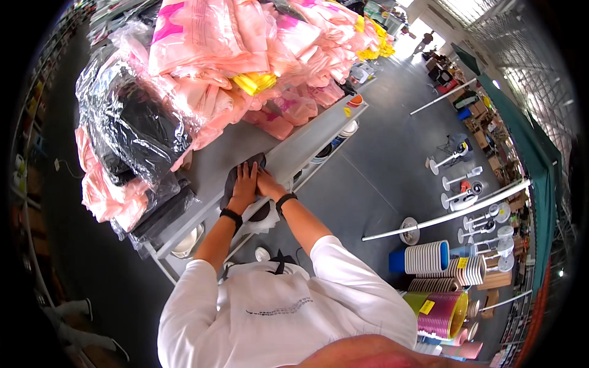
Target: The person wipes various kitchen appliances on a shelf with a cloth, including rice cookers and electric kettles. They then move to another aisle and wipe the edges of shelves containing plastic-wrapped goods.
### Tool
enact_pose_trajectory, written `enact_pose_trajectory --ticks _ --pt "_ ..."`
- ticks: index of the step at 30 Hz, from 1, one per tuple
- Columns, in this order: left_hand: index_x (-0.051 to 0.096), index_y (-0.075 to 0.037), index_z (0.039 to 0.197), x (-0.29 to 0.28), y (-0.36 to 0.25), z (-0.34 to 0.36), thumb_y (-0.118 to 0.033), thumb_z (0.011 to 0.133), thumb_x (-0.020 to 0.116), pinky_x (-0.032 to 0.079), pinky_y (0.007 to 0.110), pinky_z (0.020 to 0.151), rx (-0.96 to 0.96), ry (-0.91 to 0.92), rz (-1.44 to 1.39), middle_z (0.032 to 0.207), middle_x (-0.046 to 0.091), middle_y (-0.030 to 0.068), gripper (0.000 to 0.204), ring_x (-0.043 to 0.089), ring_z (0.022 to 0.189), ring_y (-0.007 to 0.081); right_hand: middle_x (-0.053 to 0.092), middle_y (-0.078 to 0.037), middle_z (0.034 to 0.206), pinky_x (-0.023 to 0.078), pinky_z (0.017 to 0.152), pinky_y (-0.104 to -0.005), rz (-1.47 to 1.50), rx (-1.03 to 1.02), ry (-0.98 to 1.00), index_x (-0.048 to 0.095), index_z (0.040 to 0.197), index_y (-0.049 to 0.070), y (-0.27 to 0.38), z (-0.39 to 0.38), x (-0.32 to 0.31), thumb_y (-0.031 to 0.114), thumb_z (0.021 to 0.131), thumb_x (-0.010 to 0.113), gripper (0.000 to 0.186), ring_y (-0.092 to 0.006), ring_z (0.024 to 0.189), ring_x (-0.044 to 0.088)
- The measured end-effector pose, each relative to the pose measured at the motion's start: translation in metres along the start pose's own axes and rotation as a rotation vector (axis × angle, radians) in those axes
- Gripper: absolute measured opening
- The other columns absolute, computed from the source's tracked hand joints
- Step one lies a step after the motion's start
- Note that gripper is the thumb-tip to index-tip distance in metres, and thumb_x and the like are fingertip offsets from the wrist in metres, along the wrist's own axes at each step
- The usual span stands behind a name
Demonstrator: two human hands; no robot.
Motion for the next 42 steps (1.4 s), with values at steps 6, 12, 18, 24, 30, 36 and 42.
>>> enact_pose_trajectory --ticks 6,12,18,24,30,36,42 --pt "0.026 -0.013 0.149 -0.013 0.031 -0.014 -0.005 0.07 0.069 0.043 0.048 0.099 0.02 -0.063 -0.198 0.138 0.042 0.0238 0.09 0.045 0.122 0.0451 0.032 -0.022 0.149 0.026 0.11 -0.0577 0.056 0.163 0.064 0.037 0.141 -0.002 0.035 0.006 -0.006 0.021 0.078 0.06 0.072 -0.0392 0.139 0.027" --pt "0.024 -0.015 0.151 -0.025 0.047 -0.051 0.004 0.074 0.061 0.045 0.044 0.097 -0.127 0.038 -0.151 0.135 0.047 0.0188 0.087 0.051 0.12 0.0339 0.046 -0.024 0.138 0.018 0.105 -0.0715 -0.26 0.168 0.125 0.053 0.13 -0.005 0.059 0.016 -0.009 0.019 0.075 0.064 0.061 -0.0423 0.137 0.029" --pt "0.037 -0.004 0.143 -0.037 0.061 -0.134 0.004 0.078 0.052 0.035 0.045 0.107 -0.047 -0.072 0.025 0.144 0.04 0.0201 0.067 0.042 0.13 0.0351 0.058 -0.018 0.123 0.029 0.103 -0.0655 -0.369 0.055 0.107 0.068 0.109 0.001 0.1 0.032 -0.009 0.025 0.07 0.071 0.046 -0.0386 0.122 0.045" --pt "0.045 -0.004 0.135 -0.107 0.072 -0.185 0.0 0.08 0.05 0.035 0.046 0.108 -0.075 0.051 -0.132 0.138 0.046 0.02 0.056 0.044 0.129 0.0332 0.062 -0.013 0.106 0.043 0.089 -0.0471 -0.18 -0.362 -0.14 0.07 0.088 0.001 0.118 0.035 0.009 0.037 0.063 0.078 0.045 -0.0333 0.11 0.051" --pt "0.041 -0.005 0.139 -0.118 0.092 -0.207 0.003 0.076 0.05 0.037 0.044 0.106 -0.058 -0.002 -0.055 0.14 0.046 0.0145 0.064 0.044 0.129 0.0309 0.064 -0.014 0.108 0.043 0.096 -0.0454 -0.281 -0.502 0.119 0.072 0.086 0.004 0.09 0.056 0.009 0.042 0.068 0.074 0.042 -0.0331 0.106 0.056" --pt "0.038 -0.008 0.144 -0.108 0.1 -0.211 -0.002 0.074 0.054 0.038 0.042 0.104 -0.078 -0.004 -0.048 0.145 0.044 0.007 0.072 0.045 0.129 0.0264 0.062 -0.019 0.116 0.038 0.103 -0.048 -0.144 -0.504 -0.199 0.06 0.122 0.01 -0.002 0.053 -0.032 0.046 0.064 0.076 0.071 -0.0404 0.111 0.055" --pt "0.04 -0.01 0.142 -0.102 0.094 -0.215 -0.006 0.072 0.058 0.044 0.037 0.093 -0.048 -0.14 0.059 0.143 0.047 0.0019 0.072 0.054 0.111 0.022 0.056 -0.023 0.127 0.039 0.104 -0.0457 -0.029 -0.349 -0.032 0.055 0.127 0.008 -0.033 0.069 -0.02 0.044 0.058 0.081 0.082 -0.0426 0.118 0.05"
Point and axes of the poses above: each hand's wrist, its own z-axis towards the middle knuckle, its own x-axis out of the palm, y = z × x, the point moved 4 cm from there along z, towards the middle knuckle
